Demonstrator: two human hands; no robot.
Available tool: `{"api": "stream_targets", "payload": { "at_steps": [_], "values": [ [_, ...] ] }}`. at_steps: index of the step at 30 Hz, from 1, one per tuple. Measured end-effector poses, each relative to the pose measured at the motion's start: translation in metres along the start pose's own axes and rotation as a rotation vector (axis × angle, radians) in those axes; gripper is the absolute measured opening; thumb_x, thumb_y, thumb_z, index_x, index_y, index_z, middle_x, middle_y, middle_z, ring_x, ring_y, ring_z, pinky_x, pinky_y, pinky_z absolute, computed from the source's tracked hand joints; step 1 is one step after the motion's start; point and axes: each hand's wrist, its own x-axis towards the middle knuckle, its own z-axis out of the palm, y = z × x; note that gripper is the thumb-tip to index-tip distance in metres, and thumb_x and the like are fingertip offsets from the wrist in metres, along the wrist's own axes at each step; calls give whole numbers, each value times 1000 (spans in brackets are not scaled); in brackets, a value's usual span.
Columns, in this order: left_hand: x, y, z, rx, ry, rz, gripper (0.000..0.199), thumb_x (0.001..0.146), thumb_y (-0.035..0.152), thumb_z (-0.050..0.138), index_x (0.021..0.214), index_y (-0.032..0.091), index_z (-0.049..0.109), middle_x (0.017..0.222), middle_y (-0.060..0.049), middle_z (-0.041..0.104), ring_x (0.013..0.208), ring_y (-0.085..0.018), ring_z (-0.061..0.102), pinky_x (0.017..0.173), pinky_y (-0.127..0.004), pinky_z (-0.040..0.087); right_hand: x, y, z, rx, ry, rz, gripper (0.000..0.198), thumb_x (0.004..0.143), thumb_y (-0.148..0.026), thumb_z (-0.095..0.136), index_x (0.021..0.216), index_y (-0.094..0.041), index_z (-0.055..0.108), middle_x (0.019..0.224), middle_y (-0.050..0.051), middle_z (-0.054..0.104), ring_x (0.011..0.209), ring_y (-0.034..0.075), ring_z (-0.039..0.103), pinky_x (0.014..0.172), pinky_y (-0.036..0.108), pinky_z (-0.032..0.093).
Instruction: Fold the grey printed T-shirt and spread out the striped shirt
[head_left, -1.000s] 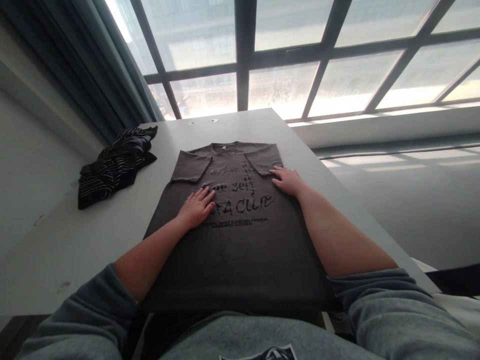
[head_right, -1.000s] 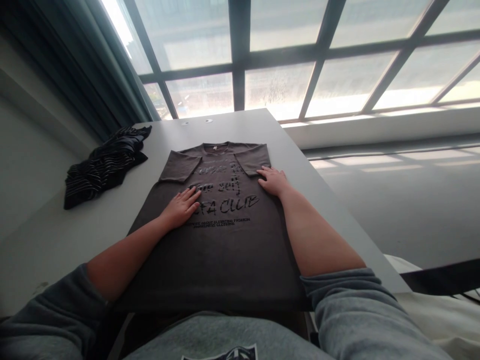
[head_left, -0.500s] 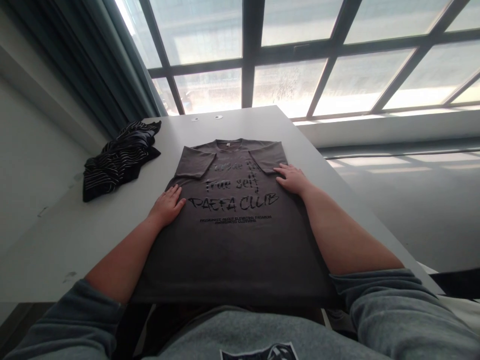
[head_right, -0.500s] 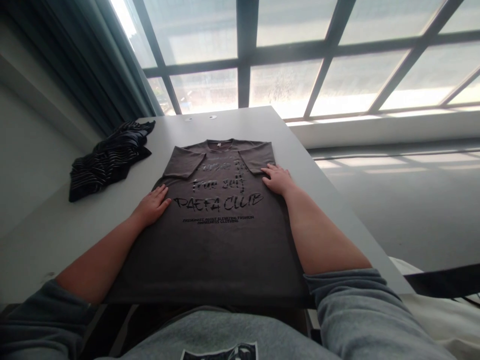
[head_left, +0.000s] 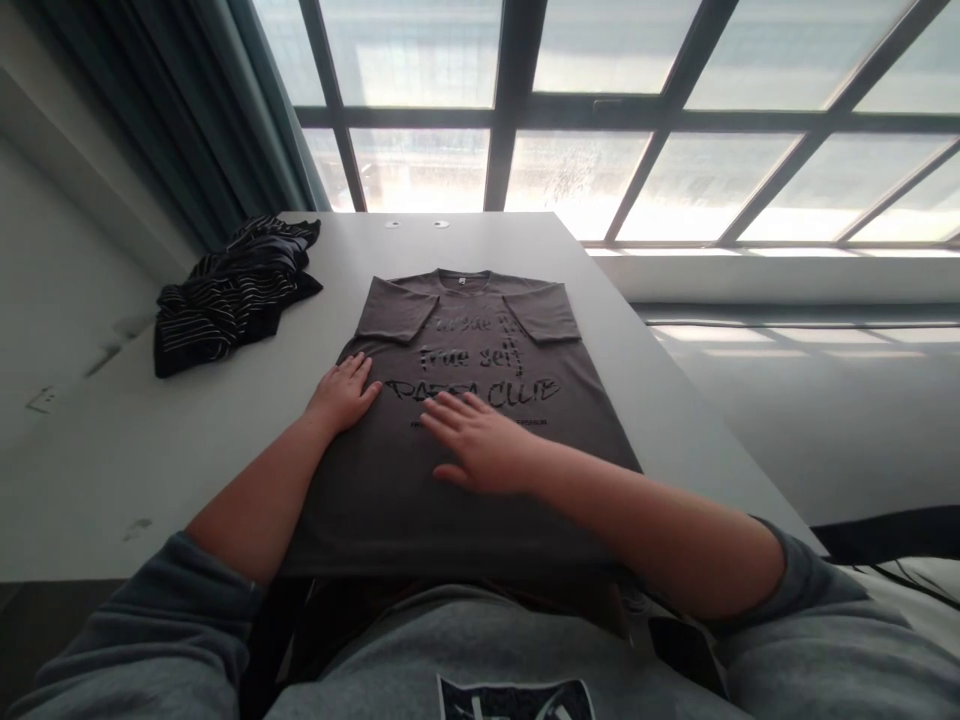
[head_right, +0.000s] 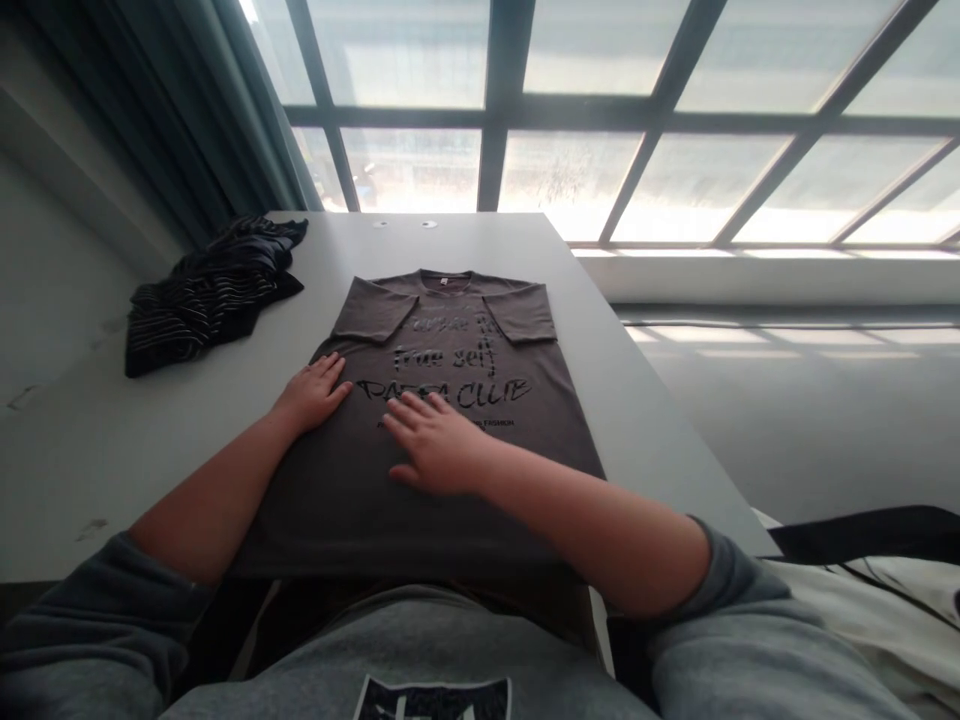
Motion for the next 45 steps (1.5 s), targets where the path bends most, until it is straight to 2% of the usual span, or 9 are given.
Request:
{"api": "stream_targets", "payload": {
  "at_steps": [4, 8, 11, 18, 28, 33, 37, 42, 45],
  "values": [
    [-1, 0, 0, -3, 5, -7, 74, 103, 52, 30, 166, 13, 36, 173, -9, 26, 162, -27, 27, 134, -46, 24, -2, -65, 27, 17, 6, -90, 82, 101, -64, 49, 170, -26, 26, 172, 2, 10, 166, 25, 12, 140, 54, 15],
    [-2, 2, -3, -15, -37, -31, 75, 104, 54, 26, 168, 15, 30, 175, -8, 21, 163, -26, 23, 134, -53, 22, -7, -71, 44, -52, -10, 15, 86, 104, -64, 43, 171, -14, 22, 172, 8, 5, 167, 28, 8, 139, 56, 15],
    [-3, 4, -7, -26, -66, -49, 76, 104, 56, 25, 169, 17, 28, 176, -6, 18, 164, -25, 20, 134, -54, 21, -17, -58, 52, -76, -35, 130, 88, 105, -66, 37, 171, -10, 20, 173, 10, 4, 167, 28, 6, 139, 54, 13],
    [-4, 3, -9, -42, -69, -40, 77, 103, 57, 23, 169, 17, 27, 176, -6, 17, 165, -25, 19, 134, -53, 20, -51, -18, 57, -103, -28, 341, 84, 106, -69, 29, 172, -18, 17, 173, 5, 4, 167, 24, 9, 140, 49, 13],
    [-5, -1, -9, -82, -68, -20, 78, 103, 58, 25, 169, 16, 28, 176, -6, 16, 165, -26, 19, 134, -54, 20, -99, 82, 45, -176, 43, 751, 76, 107, -60, 23, 172, -20, 20, 174, 1, 6, 167, 22, 11, 140, 44, 16],
    [-5, -3, -9, -88, -81, -13, 78, 102, 59, 25, 169, 18, 27, 176, -6, 15, 165, -25, 18, 134, -52, 19, -115, 114, 39, -207, 50, 917, 78, 107, -57, 23, 172, -14, 20, 175, 5, 7, 166, 23, 13, 140, 41, 18],
    [-4, -5, -9, -91, -83, -11, 78, 102, 59, 27, 169, 19, 28, 176, -6, 16, 165, -25, 18, 134, -52, 19, -96, 116, 29, -246, 44, 1021, 81, 106, -59, 26, 170, -10, 25, 174, 11, 11, 165, 28, 16, 138, 48, 18],
    [-1, -8, -10, -95, -95, 6, 78, 102, 59, 29, 169, 19, 28, 176, -5, 17, 165, -24, 18, 135, -51, 18, -38, 102, 28, -224, 87, 768, 86, 105, -66, 26, 171, -11, 23, 175, 8, 7, 167, 25, 8, 139, 42, 15],
    [0, -11, -11, -98, -96, 13, 78, 102, 58, 30, 169, 19, 29, 176, -6, 17, 164, -25, 20, 135, -51, 19, -10, 105, 31, -152, 41, 737, 87, 105, -68, 24, 171, -13, 21, 175, 8, 7, 167, 25, 9, 139, 43, 15]
  ]
}}
